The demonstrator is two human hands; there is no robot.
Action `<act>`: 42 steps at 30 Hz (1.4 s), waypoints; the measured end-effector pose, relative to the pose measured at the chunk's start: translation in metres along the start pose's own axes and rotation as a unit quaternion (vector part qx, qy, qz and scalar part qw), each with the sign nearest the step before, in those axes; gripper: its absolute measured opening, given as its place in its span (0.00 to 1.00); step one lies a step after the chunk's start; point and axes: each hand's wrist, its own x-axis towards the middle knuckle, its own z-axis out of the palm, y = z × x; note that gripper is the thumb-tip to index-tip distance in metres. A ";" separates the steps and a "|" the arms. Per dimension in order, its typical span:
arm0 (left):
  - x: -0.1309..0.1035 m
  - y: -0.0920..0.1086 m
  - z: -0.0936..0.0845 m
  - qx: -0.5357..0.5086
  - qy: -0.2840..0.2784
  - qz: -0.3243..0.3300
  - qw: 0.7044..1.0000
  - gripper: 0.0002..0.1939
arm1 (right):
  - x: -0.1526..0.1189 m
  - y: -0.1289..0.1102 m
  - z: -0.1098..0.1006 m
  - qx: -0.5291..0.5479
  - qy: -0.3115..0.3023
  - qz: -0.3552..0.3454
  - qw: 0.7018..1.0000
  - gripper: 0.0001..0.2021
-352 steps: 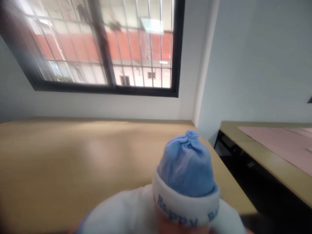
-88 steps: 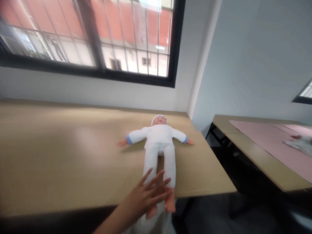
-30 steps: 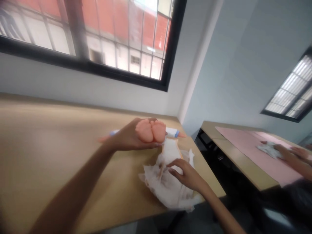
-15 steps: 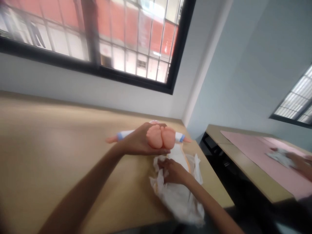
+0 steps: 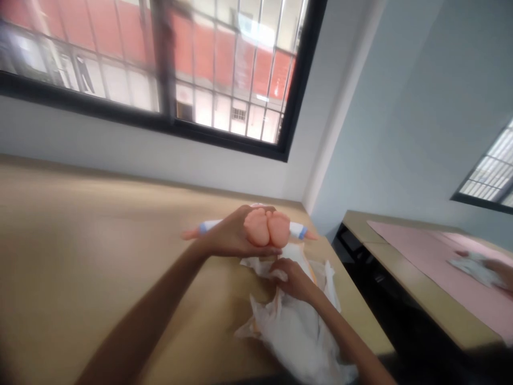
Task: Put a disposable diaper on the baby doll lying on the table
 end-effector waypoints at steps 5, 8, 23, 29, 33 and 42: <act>-0.002 0.004 -0.006 -0.016 0.010 -0.011 1.000 0.09 | 0.016 0.003 0.017 -0.121 -0.078 0.032 0.989 0.36; -0.002 0.005 -0.007 -0.036 0.013 0.002 0.999 0.07 | 0.028 0.006 0.019 -0.140 -0.005 0.044 0.989 0.35; -0.001 0.003 -0.008 -0.017 -0.023 -0.007 1.000 0.08 | -0.053 0.039 -0.019 -0.059 -0.053 0.138 0.987 0.38; -0.001 -0.002 -0.007 -0.082 0.028 -0.004 0.996 0.12 | -0.034 0.005 0.004 -0.058 -0.145 0.086 0.984 0.41; 0.001 -0.007 -0.004 -0.091 0.061 -0.012 0.994 0.09 | -0.002 -0.020 0.014 -0.020 -0.168 0.039 0.985 0.43; 0.002 -0.003 -0.002 -0.048 0.097 -0.054 0.993 0.10 | 0.029 -0.034 0.031 0.011 -0.194 -0.010 0.981 0.46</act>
